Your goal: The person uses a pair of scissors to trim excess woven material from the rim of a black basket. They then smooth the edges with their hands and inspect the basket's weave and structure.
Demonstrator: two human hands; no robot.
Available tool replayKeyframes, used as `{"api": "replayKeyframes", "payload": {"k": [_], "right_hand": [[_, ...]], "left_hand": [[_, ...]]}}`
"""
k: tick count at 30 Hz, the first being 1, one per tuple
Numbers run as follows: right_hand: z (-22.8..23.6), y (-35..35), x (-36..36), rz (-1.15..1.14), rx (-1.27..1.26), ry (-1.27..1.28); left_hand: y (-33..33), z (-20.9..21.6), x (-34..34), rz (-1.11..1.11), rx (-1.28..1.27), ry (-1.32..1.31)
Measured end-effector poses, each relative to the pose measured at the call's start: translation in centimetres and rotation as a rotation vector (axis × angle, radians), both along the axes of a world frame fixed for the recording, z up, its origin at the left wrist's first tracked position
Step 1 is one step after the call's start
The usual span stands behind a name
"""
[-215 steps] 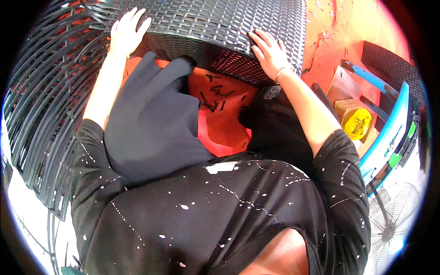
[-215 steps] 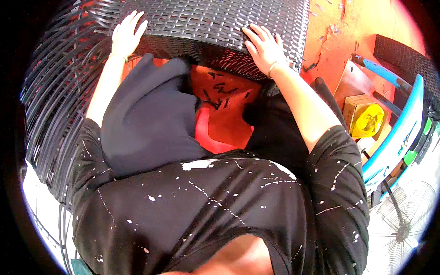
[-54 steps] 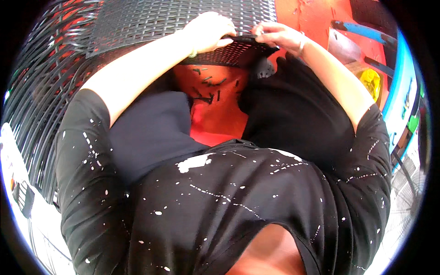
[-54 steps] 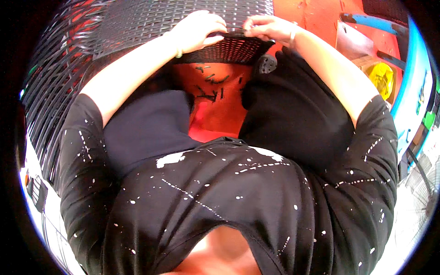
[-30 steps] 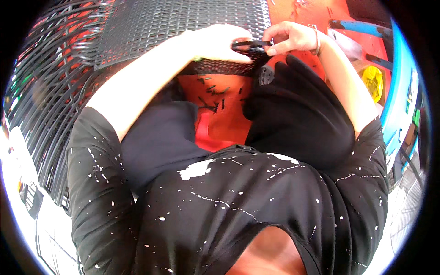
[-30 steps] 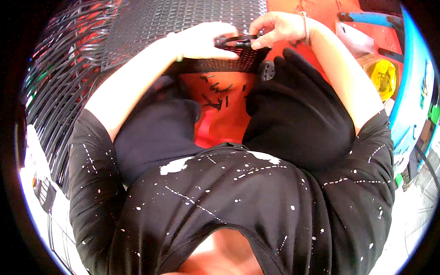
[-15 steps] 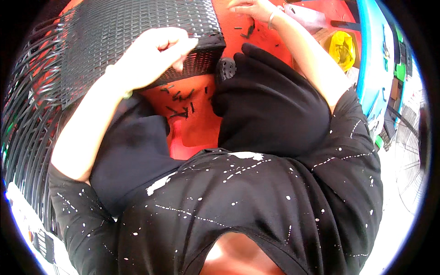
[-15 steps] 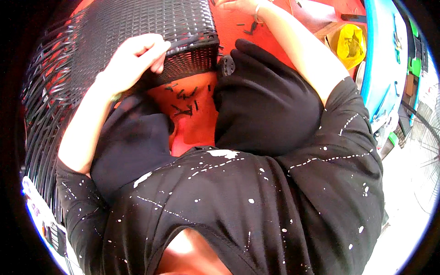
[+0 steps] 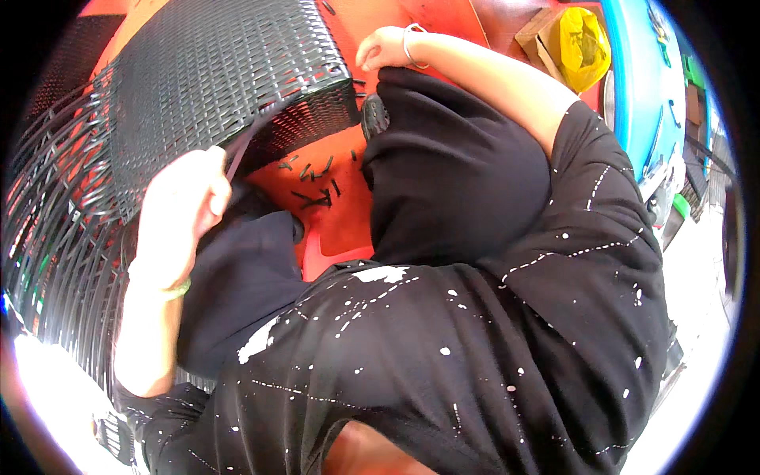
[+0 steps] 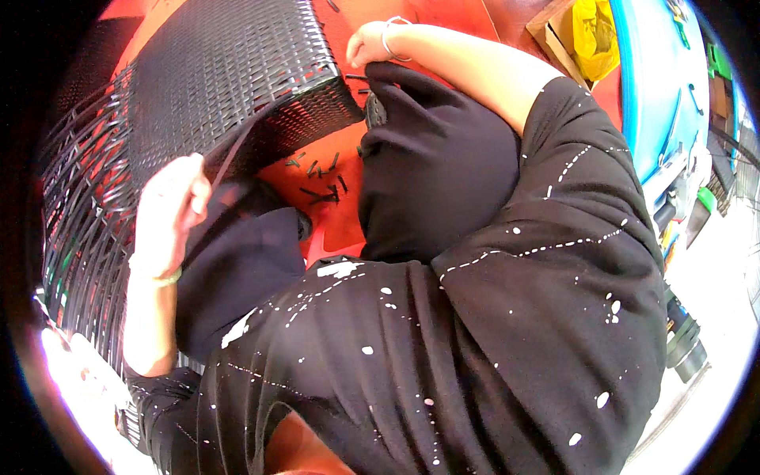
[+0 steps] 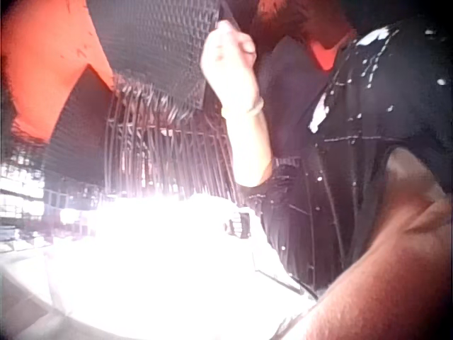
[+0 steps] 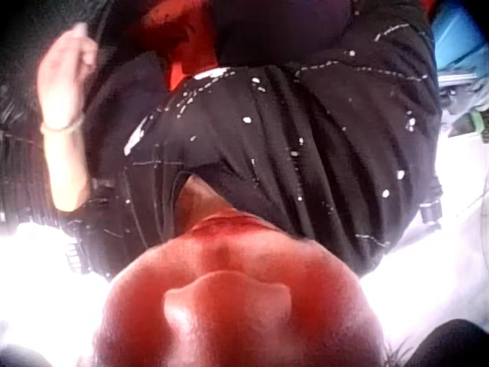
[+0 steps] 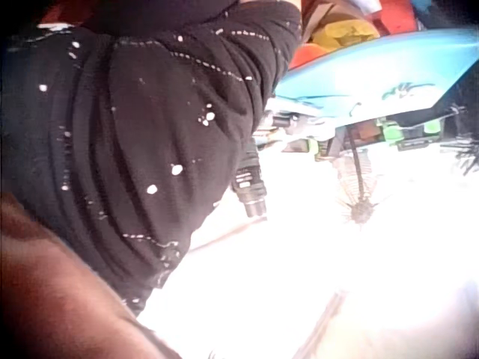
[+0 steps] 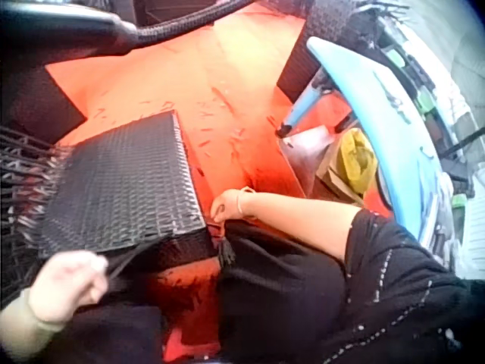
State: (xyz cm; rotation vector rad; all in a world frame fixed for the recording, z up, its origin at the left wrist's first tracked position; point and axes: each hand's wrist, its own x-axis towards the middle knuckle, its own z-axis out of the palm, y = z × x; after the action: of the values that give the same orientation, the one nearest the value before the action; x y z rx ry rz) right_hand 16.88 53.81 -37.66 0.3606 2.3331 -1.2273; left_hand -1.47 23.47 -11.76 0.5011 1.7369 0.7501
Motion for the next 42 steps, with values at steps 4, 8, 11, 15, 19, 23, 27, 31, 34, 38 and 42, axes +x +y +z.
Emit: {"api": "replayKeyframes", "payload": {"k": [4, 8, 11, 15, 19, 23, 27, 31, 34, 38, 42], "right_hand": [[-2.2, -0.4, 1.7, -0.177, -0.032, 0.147], [-1.8, -1.7, 0.2, -0.264, -0.094, 0.332], [0.5, -1.5, -0.8, -0.147, 0.004, 0.319], [1.8, -2.5, -0.8, -0.109, 0.046, 0.356], [2.0, -2.0, -0.8, -0.065, -0.006, 0.339], [0.9, -1.8, -1.3, -0.088, -0.100, 0.376], [-0.7, -2.1, -0.9, -0.304, -0.245, 0.243], [-2.3, -2.4, -1.1, -0.525, -0.465, 0.040], [-4.1, -1.7, -0.3, -0.528, -0.616, 0.012], [-3.5, -0.9, 0.0, -0.398, -0.713, 0.088], [-4.1, -0.3, 0.4, -0.386, -0.788, 0.087]], "left_hand": [[1.7, 0.3, 1.9, 0.232, 0.105, -0.218], [0.4, -0.4, 2.5, -0.323, 0.056, 0.219], [-0.1, -1.7, 2.5, -0.406, 0.324, 0.401], [-0.6, -1.5, 3.5, -0.156, 0.080, 0.229], [-0.9, -2.7, 2.7, -0.287, 0.025, 0.280], [-1.3, -4.8, 0.6, -0.523, 0.329, 0.648], [-0.9, -3.0, -0.3, -0.231, 0.103, 0.527], [-1.3, -2.6, -1.4, -0.257, 0.168, 0.618], [-1.2, -2.4, -1.9, -0.141, 0.079, 0.473], [-1.1, -1.6, -1.8, -0.066, 0.224, 0.547], [-1.0, -2.1, -1.9, 0.119, 0.349, 0.398]]}}
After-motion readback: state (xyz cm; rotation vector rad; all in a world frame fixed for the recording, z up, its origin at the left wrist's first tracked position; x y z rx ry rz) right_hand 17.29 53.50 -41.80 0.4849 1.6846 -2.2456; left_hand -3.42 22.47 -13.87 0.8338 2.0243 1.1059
